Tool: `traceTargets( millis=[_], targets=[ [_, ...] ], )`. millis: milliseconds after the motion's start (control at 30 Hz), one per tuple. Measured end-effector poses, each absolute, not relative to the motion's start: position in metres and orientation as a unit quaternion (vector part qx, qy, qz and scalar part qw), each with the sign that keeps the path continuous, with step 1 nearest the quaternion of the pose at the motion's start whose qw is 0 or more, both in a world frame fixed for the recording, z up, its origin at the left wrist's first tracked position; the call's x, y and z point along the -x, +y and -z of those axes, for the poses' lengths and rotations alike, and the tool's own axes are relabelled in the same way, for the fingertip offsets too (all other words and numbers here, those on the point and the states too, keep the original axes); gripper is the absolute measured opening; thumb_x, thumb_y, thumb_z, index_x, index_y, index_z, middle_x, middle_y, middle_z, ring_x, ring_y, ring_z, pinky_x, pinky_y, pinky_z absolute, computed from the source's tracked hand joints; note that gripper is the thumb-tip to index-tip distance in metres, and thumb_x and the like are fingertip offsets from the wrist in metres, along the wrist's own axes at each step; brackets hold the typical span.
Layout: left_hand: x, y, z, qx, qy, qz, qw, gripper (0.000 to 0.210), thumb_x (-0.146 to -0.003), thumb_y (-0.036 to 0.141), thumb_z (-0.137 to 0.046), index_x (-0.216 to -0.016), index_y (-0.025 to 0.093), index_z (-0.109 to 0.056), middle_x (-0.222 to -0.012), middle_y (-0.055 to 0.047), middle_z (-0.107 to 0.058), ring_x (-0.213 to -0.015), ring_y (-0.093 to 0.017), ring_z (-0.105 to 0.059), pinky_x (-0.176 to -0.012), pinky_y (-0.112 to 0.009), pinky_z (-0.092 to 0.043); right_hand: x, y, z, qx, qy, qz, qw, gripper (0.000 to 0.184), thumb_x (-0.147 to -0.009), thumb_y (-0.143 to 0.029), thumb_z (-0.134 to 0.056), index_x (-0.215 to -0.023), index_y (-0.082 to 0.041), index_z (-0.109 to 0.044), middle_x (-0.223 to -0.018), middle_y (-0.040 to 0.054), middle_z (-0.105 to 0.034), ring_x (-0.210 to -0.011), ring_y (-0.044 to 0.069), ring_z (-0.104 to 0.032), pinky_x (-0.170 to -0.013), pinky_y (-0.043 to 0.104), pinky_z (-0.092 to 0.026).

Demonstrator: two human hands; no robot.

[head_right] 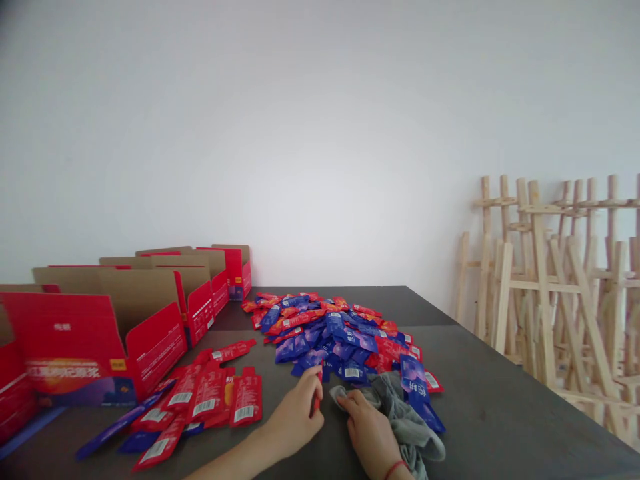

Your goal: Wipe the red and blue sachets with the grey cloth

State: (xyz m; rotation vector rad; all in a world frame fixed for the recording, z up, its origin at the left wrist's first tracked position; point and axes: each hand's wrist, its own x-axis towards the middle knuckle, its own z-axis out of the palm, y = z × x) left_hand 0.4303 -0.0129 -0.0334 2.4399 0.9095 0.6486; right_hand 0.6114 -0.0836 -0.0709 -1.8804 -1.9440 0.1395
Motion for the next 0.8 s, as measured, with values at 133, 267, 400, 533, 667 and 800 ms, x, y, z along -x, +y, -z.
traceTargets(
  millis=[133,267,400,533,667,800],
  targets=[
    [-0.411,-0.006,0.055,-0.809,0.369,-0.289,0.354,0.026,-0.075,0.001,-0.045,-0.089,0.022,-0.050,-0.122,-0.006,-0.061,-0.099,-0.017,-0.065,-0.090,-0.030,-0.049,-0.614,-0.081,0.063,0.659,-0.720,-0.072,0.204,0.062,-0.076,-0.002,-0.039,-0.128,-0.027,-0.063,-0.128,0.0037,-0.063,-0.112,0.017,-0.063,-0.099,0.027,-0.045],
    [-0.396,-0.009,0.054,-0.830,0.368,-0.257,0.332,0.027,-0.077,0.010,-0.055,-0.103,0.020,-0.052,-0.105,-0.004,-0.065,-0.082,-0.018,-0.065,-0.079,-0.030,-0.050,-0.609,-0.077,0.052,0.628,-0.746,-0.097,0.201,0.064,-0.075,-0.003,-0.040,-0.132,-0.024,-0.061,-0.139,0.0058,-0.057,-0.120,0.018,-0.059,-0.102,0.027,-0.044],
    [-0.398,-0.002,0.044,-0.823,0.365,-0.225,0.373,0.042,-0.091,0.034,-0.054,-0.129,0.020,-0.044,-0.116,-0.006,-0.066,-0.097,-0.021,-0.066,-0.082,-0.030,-0.051,-0.583,-0.075,0.045,0.547,-0.806,-0.100,0.203,0.068,-0.074,-0.004,-0.043,-0.137,-0.027,-0.056,-0.147,0.0034,-0.051,-0.126,0.018,-0.055,-0.106,0.028,-0.041],
    [-0.394,0.011,0.041,-0.791,0.434,-0.100,0.419,0.058,-0.097,0.035,-0.036,-0.149,0.013,-0.022,-0.106,-0.010,-0.070,-0.068,-0.021,-0.071,-0.058,-0.031,-0.053,-0.573,-0.073,0.041,0.544,-0.816,-0.096,0.168,0.064,-0.075,-0.004,-0.044,-0.131,-0.030,-0.061,-0.142,0.0009,-0.056,-0.122,0.020,-0.058,-0.105,0.030,-0.043],
    [-0.376,0.005,0.037,-0.842,0.426,-0.127,0.307,0.066,-0.080,0.038,-0.065,-0.139,0.016,-0.047,-0.122,-0.014,-0.066,-0.109,-0.034,-0.065,-0.092,-0.042,-0.049,-0.586,-0.077,0.041,0.649,-0.744,-0.073,0.139,0.058,-0.078,-0.004,-0.042,-0.127,-0.024,-0.065,-0.139,0.0066,-0.059,-0.114,0.023,-0.064,-0.100,0.034,-0.047],
    [-0.373,-0.015,0.038,-0.883,0.337,-0.151,0.290,0.074,-0.071,0.027,-0.072,-0.140,0.028,-0.046,-0.134,-0.004,-0.063,-0.118,-0.027,-0.061,-0.100,-0.034,-0.044,-0.584,-0.089,0.048,0.578,-0.800,-0.094,0.132,0.059,-0.076,-0.005,-0.046,-0.128,-0.026,-0.064,-0.142,0.0042,-0.057,-0.119,0.023,-0.061,-0.102,0.031,-0.046]
  ],
)
